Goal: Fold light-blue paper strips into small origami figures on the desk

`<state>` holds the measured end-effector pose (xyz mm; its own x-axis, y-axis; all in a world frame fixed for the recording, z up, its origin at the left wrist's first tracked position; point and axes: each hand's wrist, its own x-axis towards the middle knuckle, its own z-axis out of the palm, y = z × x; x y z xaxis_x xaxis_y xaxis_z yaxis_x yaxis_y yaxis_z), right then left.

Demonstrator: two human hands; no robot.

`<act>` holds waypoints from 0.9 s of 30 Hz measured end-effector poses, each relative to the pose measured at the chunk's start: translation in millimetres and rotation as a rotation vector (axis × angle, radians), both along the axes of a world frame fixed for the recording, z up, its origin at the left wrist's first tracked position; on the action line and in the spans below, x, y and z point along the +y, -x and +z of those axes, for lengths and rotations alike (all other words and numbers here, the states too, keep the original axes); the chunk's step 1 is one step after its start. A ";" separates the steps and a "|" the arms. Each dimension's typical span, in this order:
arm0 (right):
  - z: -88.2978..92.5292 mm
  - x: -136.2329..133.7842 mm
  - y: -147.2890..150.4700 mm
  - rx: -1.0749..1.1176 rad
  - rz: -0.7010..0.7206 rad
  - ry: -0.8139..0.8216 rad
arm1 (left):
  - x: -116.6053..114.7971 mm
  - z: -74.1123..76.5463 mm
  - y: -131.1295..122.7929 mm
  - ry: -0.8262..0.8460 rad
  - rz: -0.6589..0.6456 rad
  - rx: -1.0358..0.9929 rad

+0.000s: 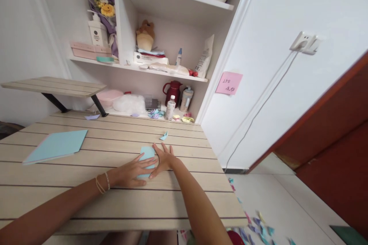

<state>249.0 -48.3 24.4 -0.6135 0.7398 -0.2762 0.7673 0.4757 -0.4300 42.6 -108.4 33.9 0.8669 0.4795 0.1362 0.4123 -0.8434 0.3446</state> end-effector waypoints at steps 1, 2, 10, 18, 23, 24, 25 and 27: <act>0.8 0.7 0.9 -0.010 -0.001 0.001 | 0.6 -0.1 0.5 0.005 -0.003 0.002; 1.9 1.8 2.3 -0.023 -0.004 0.003 | 1.2 0.3 0.7 0.010 -0.007 0.002; 5.7 1.4 11.0 -0.075 -0.034 0.021 | -1.3 0.2 -4.0 0.055 0.058 -0.036; -10.6 -20.1 6.4 0.119 -0.109 -0.316 | 5.1 -21.1 3.0 0.072 0.315 -0.225; -10.5 -24.5 8.4 0.361 -0.118 -0.461 | 4.7 -17.9 8.6 0.052 0.501 -0.404; -11.2 -26.3 8.9 0.421 -0.121 -0.472 | 4.0 -15.1 9.4 0.066 0.524 -0.441; -12.1 -28.1 9.3 0.470 -0.145 -0.487 | 3.3 -12.5 9.9 0.089 0.527 -0.461; -14.1 -31.3 9.6 0.535 -0.181 -0.493 | 2.2 -8.4 10.1 0.107 0.525 -0.511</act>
